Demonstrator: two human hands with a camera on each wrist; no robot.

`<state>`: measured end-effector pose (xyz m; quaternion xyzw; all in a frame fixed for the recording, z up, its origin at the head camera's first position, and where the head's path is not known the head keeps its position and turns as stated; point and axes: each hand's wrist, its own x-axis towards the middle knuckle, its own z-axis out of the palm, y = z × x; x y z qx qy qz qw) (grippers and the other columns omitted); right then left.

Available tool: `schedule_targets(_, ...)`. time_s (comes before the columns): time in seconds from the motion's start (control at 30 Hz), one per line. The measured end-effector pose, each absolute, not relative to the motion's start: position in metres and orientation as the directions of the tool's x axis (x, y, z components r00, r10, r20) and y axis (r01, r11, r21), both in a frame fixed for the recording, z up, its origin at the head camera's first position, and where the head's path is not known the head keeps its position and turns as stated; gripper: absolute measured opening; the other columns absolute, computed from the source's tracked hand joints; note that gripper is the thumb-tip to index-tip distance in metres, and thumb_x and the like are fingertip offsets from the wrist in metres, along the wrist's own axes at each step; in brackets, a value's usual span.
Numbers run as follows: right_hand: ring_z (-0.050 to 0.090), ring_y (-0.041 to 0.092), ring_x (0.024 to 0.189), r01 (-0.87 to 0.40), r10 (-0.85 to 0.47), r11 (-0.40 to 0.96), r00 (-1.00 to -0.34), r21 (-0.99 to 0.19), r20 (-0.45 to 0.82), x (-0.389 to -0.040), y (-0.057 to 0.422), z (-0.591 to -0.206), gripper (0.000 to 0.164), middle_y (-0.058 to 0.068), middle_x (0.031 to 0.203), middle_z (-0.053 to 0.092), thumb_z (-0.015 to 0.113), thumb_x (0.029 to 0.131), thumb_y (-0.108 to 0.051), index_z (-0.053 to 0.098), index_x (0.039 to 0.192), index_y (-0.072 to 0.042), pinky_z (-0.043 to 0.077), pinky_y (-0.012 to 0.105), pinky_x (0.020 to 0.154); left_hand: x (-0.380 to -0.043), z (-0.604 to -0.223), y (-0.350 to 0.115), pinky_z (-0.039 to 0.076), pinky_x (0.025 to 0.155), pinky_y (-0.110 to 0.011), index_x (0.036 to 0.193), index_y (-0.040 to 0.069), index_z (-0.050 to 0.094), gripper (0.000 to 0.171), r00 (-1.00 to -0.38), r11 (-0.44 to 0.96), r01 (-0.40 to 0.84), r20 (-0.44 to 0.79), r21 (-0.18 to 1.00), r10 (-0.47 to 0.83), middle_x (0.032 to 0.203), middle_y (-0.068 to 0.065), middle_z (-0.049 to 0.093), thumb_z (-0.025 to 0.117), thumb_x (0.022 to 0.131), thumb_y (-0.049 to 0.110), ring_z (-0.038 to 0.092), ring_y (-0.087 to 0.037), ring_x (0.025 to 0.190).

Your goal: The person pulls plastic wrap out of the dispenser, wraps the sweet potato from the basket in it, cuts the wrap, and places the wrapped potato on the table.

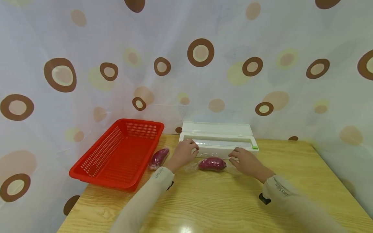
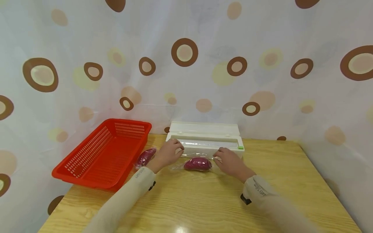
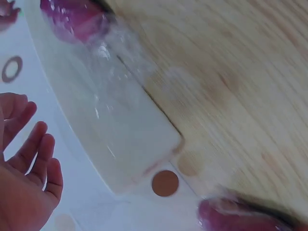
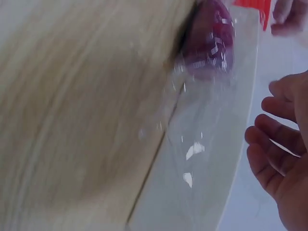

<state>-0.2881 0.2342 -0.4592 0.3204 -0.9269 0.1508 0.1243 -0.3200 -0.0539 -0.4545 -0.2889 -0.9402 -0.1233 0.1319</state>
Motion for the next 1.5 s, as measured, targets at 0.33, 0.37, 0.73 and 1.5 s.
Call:
schedule_targets(0.33,0.056,0.024,0.097,-0.567,-0.53,0.783,-0.823,-0.255,0.205,-0.287,0.202,-0.48,0.042,0.008,0.108,0.056,0.075,0.081,-0.025,0.062,0.116,-0.005,0.048,0.042,0.085,-0.304,-0.463,-0.02,0.046,0.089,-0.03,0.121,0.018,0.06,0.035,-0.796,0.771,0.605,0.106,0.201,0.596,0.117,-0.001,0.058,0.063,0.091,0.036,0.056,-0.017,0.105)
schedule_targets(0.37,0.057,0.024,0.097,-0.562,-0.525,0.788,-0.827,-0.252,0.202,-0.288,0.2,-0.481,0.044,0.008,0.108,0.056,0.076,0.08,-0.024,0.061,0.117,-0.005,0.048,0.042,0.085,-0.304,-0.465,-0.019,0.045,0.09,-0.03,0.122,0.018,0.059,0.037,-0.795,0.768,0.605,0.103,0.211,0.598,0.116,-0.001,0.058,0.065,0.089,0.036,0.055,-0.017,0.105)
schedule_targets(0.73,0.056,0.032,0.104,-0.486,-0.457,0.802,-0.874,-0.346,0.167,-0.292,0.195,-0.488,0.043,0.017,0.114,0.056,0.07,0.085,-0.014,0.053,0.121,0.001,0.047,0.047,0.089,-0.301,-0.486,-0.005,0.04,0.097,-0.037,0.133,0.02,0.049,0.059,-0.852,0.831,0.522,0.069,0.194,0.519,0.122,-0.006,0.054,0.075,0.08,0.024,0.05,-0.023,0.112)
schedule_targets(1.5,0.056,0.031,0.104,-0.458,-0.451,0.756,-0.882,-0.467,0.135,-0.289,0.198,-0.481,0.031,0.017,0.115,0.056,0.05,0.097,-0.013,0.051,0.125,0.001,0.047,0.046,0.086,-0.299,-0.491,-0.006,0.044,0.089,-0.037,0.127,0.014,0.05,0.042,-0.861,0.835,0.509,0.133,0.211,0.491,0.115,-0.006,0.06,0.064,0.09,0.029,0.055,-0.021,0.103)
